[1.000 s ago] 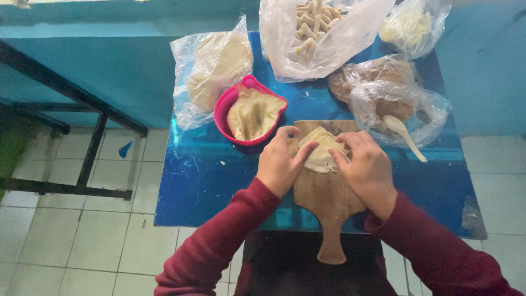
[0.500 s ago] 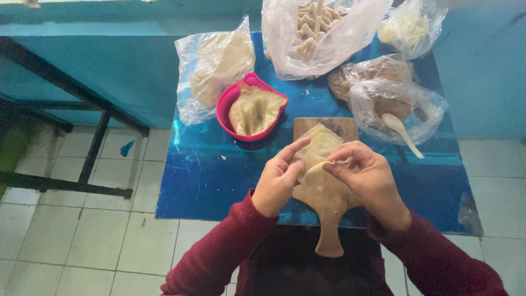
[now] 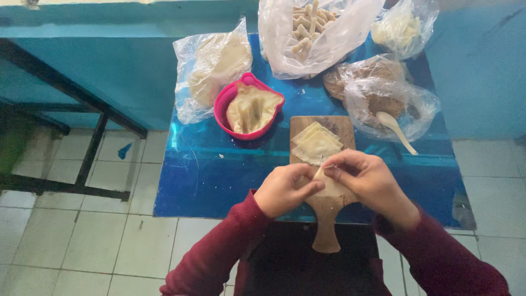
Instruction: The person places square dough wrappers on a small wooden board, spoons brown filling from a plastic bag onto a wrapper, then folds and pinches the wrapper closed into a dumpling and sets it into a pink bowl with other finished dumplings. They repeat this cycle, occasionally stacking wrappers and pressing finished dumplings.
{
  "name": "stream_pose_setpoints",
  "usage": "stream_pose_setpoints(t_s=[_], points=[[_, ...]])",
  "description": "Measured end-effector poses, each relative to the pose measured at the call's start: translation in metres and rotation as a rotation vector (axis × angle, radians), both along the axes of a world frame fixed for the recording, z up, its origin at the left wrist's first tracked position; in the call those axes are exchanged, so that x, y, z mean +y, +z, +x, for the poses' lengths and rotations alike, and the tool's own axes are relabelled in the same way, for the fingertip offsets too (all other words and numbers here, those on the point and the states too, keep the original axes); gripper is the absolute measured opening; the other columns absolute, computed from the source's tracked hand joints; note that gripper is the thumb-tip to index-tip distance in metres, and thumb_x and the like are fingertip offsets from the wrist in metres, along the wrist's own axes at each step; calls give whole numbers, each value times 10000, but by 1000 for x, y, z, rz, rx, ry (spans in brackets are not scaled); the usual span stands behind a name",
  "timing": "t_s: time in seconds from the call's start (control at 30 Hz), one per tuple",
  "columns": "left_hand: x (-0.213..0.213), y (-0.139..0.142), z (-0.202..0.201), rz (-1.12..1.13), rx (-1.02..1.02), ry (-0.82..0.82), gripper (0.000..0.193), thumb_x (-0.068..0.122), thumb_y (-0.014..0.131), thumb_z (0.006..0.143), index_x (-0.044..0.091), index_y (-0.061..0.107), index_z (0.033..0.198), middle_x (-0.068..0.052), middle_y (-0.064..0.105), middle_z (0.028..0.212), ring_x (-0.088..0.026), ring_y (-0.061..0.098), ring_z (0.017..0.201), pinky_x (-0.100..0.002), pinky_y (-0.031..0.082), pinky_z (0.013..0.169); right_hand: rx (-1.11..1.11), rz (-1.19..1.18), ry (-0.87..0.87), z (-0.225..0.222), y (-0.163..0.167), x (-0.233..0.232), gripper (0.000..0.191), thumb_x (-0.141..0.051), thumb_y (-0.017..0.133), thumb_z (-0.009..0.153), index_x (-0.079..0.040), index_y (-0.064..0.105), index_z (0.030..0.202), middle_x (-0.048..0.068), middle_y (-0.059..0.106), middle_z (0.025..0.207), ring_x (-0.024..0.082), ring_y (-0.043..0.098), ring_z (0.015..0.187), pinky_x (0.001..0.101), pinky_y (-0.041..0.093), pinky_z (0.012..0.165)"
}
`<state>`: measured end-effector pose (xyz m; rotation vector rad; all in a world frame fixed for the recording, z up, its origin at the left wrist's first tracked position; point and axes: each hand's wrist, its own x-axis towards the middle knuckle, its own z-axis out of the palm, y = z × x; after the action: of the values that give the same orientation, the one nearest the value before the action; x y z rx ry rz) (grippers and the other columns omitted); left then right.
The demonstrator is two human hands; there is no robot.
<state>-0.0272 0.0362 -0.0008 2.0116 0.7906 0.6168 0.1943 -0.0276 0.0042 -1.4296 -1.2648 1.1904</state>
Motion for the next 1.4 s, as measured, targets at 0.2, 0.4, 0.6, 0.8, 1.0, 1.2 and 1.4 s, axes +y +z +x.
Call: stream_pose_setpoints(t_s=[0.2,0.4,0.6,0.8,1.0,1.2,1.4], points=[[13,-15,19,14,-62,207,356,357,769,885,55,614,990,-155,714,852,-333,743,824,-405,571,705,-351,150,-138,-10,5,29,489,-113,793,828,-113,688,1306,47,755,850,85,662,740,273,562,703],[17,-20,27,102,-11,356,233,243,729,901,79,592,994,-143,700,876,-374,707,813,-457,543,674,-449,170,-158,-11,9,41,580,-98,768,829,-123,612,1387,87,765,876,130,718,740,299,567,711],[12,-8,27,211,85,400,266,248,735,889,95,595,1057,-164,693,1002,-413,685,826,-487,540,672,-516,283,-194,-17,1,46,576,-98,769,836,-109,618,1392,109,746,939,196,705,722,323,565,695],[8,-5,9,-124,-361,443,429,163,579,1032,74,467,1436,-176,739,1057,-225,713,921,-344,565,803,-783,659,-283,-23,13,35,374,-147,835,812,-61,693,1147,127,703,1016,303,647,904,390,530,801],[-8,-8,1,-672,-813,157,694,41,456,1048,103,138,1662,-206,659,1316,-160,654,1143,-285,519,994,-479,550,-120,-48,29,-1,202,-143,856,791,-72,728,931,72,728,921,257,694,869,358,545,764],[-27,2,2,-640,-786,59,882,-78,463,992,128,-32,1693,-242,601,1416,-174,627,1202,-287,503,1017,-508,548,-117,-55,30,-9,218,-102,831,771,-47,729,955,95,734,962,280,702,909,354,551,793],[-35,6,9,-557,-685,157,933,-119,507,968,123,-42,1682,-216,634,1401,-122,633,1185,-243,502,996,-410,408,-124,-47,12,-15,166,-80,770,827,-24,747,981,79,744,968,212,699,848,320,550,742]])
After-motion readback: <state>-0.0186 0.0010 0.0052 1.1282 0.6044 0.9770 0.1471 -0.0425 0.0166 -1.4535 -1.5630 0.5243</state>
